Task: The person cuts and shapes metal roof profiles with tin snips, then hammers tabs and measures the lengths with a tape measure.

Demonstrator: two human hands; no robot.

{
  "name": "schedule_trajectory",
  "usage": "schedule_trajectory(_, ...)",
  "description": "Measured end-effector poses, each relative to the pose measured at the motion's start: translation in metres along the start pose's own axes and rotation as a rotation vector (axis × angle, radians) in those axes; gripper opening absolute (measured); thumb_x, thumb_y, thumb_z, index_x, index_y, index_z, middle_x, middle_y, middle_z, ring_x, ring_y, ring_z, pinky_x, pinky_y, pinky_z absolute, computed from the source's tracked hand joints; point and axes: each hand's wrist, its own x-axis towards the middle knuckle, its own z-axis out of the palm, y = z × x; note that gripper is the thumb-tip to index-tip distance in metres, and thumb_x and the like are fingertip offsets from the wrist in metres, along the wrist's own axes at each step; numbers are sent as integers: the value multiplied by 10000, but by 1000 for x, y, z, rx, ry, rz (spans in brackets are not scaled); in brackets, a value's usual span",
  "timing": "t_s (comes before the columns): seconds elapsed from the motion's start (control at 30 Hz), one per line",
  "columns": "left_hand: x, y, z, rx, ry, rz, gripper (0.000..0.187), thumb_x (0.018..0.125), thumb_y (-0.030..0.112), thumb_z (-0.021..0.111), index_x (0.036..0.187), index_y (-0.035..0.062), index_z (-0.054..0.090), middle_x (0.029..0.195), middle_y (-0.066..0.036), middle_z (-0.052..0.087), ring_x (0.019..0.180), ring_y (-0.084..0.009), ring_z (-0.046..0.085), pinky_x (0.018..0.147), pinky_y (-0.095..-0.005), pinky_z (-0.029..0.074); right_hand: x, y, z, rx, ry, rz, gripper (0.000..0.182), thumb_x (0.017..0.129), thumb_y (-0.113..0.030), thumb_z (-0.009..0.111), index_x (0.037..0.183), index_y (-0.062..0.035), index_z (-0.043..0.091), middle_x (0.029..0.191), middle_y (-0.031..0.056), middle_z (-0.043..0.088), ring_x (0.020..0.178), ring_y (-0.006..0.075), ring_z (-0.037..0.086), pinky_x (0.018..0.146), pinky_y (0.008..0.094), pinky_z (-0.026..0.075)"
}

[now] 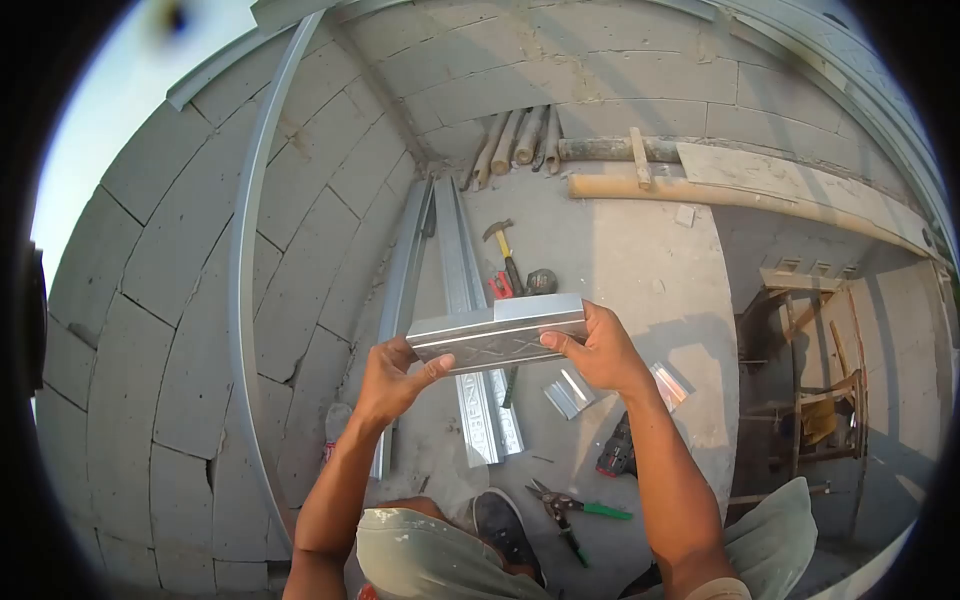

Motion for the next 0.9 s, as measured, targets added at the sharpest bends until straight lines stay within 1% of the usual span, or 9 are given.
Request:
schedule_trajectory(0.07, 8, 37, 8, -110, 1, -7, 384, 872, 199, 820, 1118, -67, 692, 1036, -148, 748, 988, -189, 697, 912, -338, 543, 3, -16, 0, 17, 50, -88, 345, 917, -143, 759, 1199, 14, 635, 1087, 88, 731, 1017, 154, 667, 930, 325, 514)
schedule_trajectory(0.17, 22, 63, 20, -131, 53, 8, 352, 873, 198, 820, 1089, -55, 704, 1020, -146, 751, 974, -191, 700, 876, -323, 546, 6, -35, -3, 39, 88, -174, 342, 920, -144, 757, 1194, 19, 633, 1088, 86, 730, 1009, 155, 670, 924, 323, 516)
schedule_trajectory(0.23, 37, 72, 22, 9, 55, 57, 350, 874, 195, 818, 1083, -58, 695, 1013, -138, 750, 945, -181, 701, 844, -313, 550, 12, -40, -9, 18, 107, -239, 369, 904, -162, 775, 1189, 21, 629, 1083, 102, 736, 1010, 177, 683, 916, 333, 524)
schedule_trajectory(0.33, 54, 85, 34, -23, 67, 144, 383, 842, 226, 851, 1046, -57, 692, 964, -119, 749, 882, -163, 688, 782, -307, 548, 13, -55, -12, -55, 213, -184, 470, 794, -226, 876, 1137, 16, 664, 1028, 142, 756, 987, 229, 718, 899, 361, 544)
schedule_trajectory(0.47, 59, 97, 57, 137, 171, 223, 352, 830, 209, 859, 1002, -49, 695, 929, -106, 751, 858, -158, 690, 765, -301, 543, 14, -59, -12, -134, 480, -169, 497, 741, -249, 920, 1060, 38, 669, 962, 151, 756, 893, 225, 733, 829, 353, 570)
schedule_trajectory(0.57, 64, 109, 65, 174, 207, 261, 378, 831, 201, 850, 1048, -66, 695, 952, -134, 749, 894, -190, 701, 808, -325, 550, 16, -68, -7, -209, 595, -101, 515, 729, -266, 926, 1057, 36, 668, 954, 153, 756, 874, 230, 735, 810, 350, 567)
schedule_trajectory(0.8, 47, 151, 90, 368, 410, 440, 335, 833, 131, 834, 1028, -91, 675, 932, -158, 750, 872, -210, 712, 792, -332, 552, 16, -83, -8, -160, 721, -243, 475, 733, -258, 921, 1024, 22, 671, 947, 145, 760, 870, 233, 736, 801, 345, 560)
schedule_trajectory(0.87, 45, 158, 94, 383, 426, 454, 309, 837, 111, 825, 1023, -86, 674, 931, -160, 751, 871, -216, 715, 792, -333, 551, 14, -91, -7, -104, 734, -284, 490, 711, -279, 922, 975, 41, 661, 907, 192, 746, 849, 307, 743, 781, 386, 569)
schedule_trajectory(0.9, 44, 160, 97, 388, 458, 472, 291, 838, 98, 817, 1018, -81, 674, 929, -164, 751, 869, -220, 717, 791, -335, 549, 14, -91, -8, -99, 733, -288, 490, 711, -279, 922, 975, 41, 661, 907, 192, 746, 849, 307, 743, 781, 386, 569)
